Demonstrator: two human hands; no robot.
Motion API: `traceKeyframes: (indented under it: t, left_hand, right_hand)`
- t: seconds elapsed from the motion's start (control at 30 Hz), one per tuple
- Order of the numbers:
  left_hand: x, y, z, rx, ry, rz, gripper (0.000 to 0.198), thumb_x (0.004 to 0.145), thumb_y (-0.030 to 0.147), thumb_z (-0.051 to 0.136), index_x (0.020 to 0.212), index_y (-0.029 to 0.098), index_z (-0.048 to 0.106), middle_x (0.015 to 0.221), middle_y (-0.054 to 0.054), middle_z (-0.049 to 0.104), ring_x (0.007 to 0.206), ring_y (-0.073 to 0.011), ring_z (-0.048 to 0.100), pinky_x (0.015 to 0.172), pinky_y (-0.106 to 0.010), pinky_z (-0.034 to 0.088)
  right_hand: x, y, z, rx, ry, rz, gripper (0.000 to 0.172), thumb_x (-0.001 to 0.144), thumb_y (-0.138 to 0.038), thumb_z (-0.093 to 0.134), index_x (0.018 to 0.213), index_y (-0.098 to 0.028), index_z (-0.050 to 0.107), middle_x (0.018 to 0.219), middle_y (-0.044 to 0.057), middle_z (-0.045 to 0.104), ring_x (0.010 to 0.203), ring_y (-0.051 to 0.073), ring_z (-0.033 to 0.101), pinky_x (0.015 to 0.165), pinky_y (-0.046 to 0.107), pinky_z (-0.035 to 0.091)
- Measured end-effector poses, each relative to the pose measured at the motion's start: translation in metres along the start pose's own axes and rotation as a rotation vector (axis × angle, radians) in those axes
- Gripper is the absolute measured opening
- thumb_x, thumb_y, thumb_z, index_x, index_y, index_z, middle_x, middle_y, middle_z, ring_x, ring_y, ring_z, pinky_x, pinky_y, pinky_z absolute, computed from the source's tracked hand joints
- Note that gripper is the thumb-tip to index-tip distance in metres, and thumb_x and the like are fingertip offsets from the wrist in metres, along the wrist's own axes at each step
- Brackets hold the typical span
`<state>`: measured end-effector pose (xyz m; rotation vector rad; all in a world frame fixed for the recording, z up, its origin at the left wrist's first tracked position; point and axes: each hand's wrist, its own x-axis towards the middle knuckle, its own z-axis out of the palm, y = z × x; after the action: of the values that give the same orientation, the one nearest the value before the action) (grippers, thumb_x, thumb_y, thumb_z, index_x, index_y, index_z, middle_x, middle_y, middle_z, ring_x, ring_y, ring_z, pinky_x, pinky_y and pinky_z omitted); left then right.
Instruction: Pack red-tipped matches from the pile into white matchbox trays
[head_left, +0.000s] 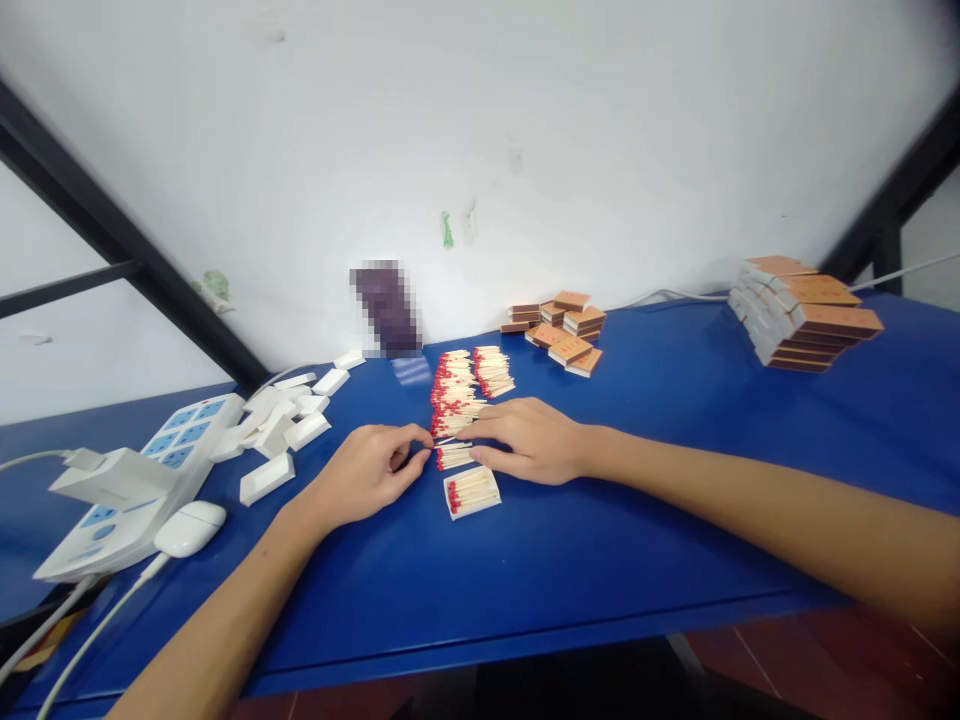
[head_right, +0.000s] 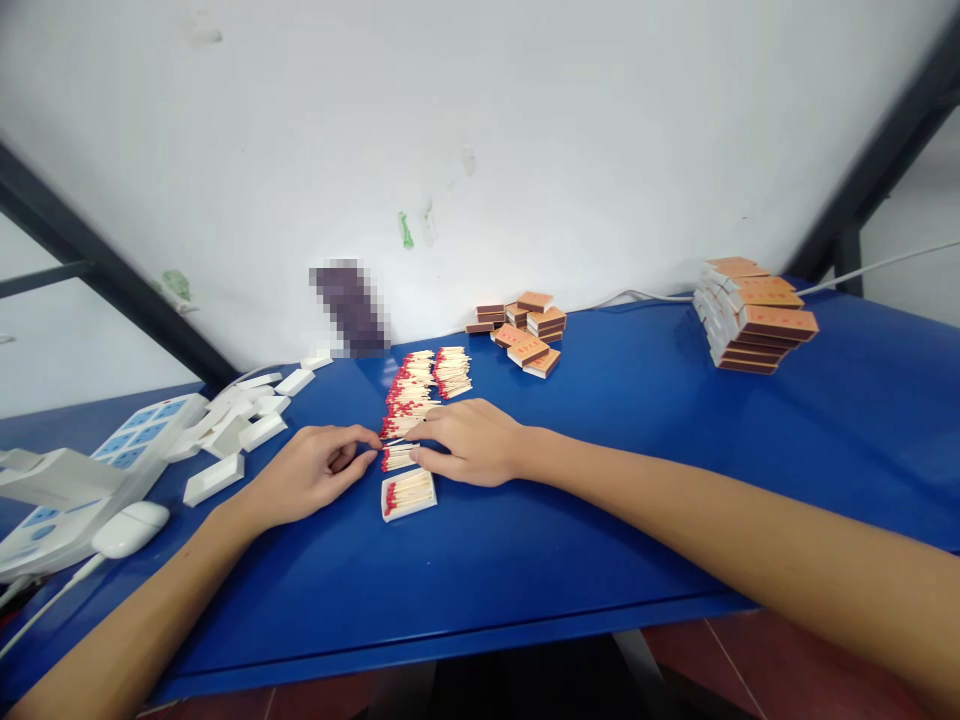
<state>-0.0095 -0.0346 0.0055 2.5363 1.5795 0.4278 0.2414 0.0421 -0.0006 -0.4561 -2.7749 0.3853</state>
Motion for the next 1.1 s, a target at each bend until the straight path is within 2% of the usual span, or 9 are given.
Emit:
traceKeyframes:
  t: [0.27, 0.57, 1.1]
  left_hand:
    - [-0.0012, -0.0015, 0.0016, 0.003, 0.057, 0.034, 0.021, 0.09, 0.025, 0.053, 0.101, 0.019, 0.07, 0.055, 0.004, 0.051, 0.052, -0.0104, 0.048, 0.056, -0.022, 0.037]
    - [0.0, 0.0018, -0.0005, 0.037, 0.062, 0.014, 0.022, 0.09, 0.026, 0.052, 0.105, 0.02, 0.068, 0.055, 0.005, 0.052, 0.053, -0.012, 0.048, 0.057, -0.024, 0.036]
    - [0.0029, -0.0024, 0.0048, 0.027, 0.004, -0.005, 0.024, 0.097, 0.034, 0.048, 0.106, 0.023, 0.068, 0.059, 0.004, 0.054, 0.057, -0.0135, 0.051, 0.063, -0.025, 0.036]
  right_hand:
    - [0.0004, 0.0009, 0.0014, -0.003, 0.005, -0.001, 0.038, 0.1, -0.038, 0.042, 0.122, -0.017, 0.066, 0.109, 0.009, 0.071, 0.096, 0.023, 0.065, 0.078, 0.034, 0.045]
    - [0.0003, 0.0014, 0.001, 0.011, 0.006, -0.03, 0.036, 0.101, -0.036, 0.04, 0.117, -0.018, 0.067, 0.104, 0.008, 0.071, 0.091, 0.02, 0.064, 0.075, 0.031, 0.042]
    - [0.0001, 0.0018, 0.0013, 0.019, 0.011, -0.03, 0.035, 0.101, -0.035, 0.041, 0.116, -0.018, 0.067, 0.101, 0.007, 0.071, 0.088, 0.02, 0.064, 0.072, 0.029, 0.04]
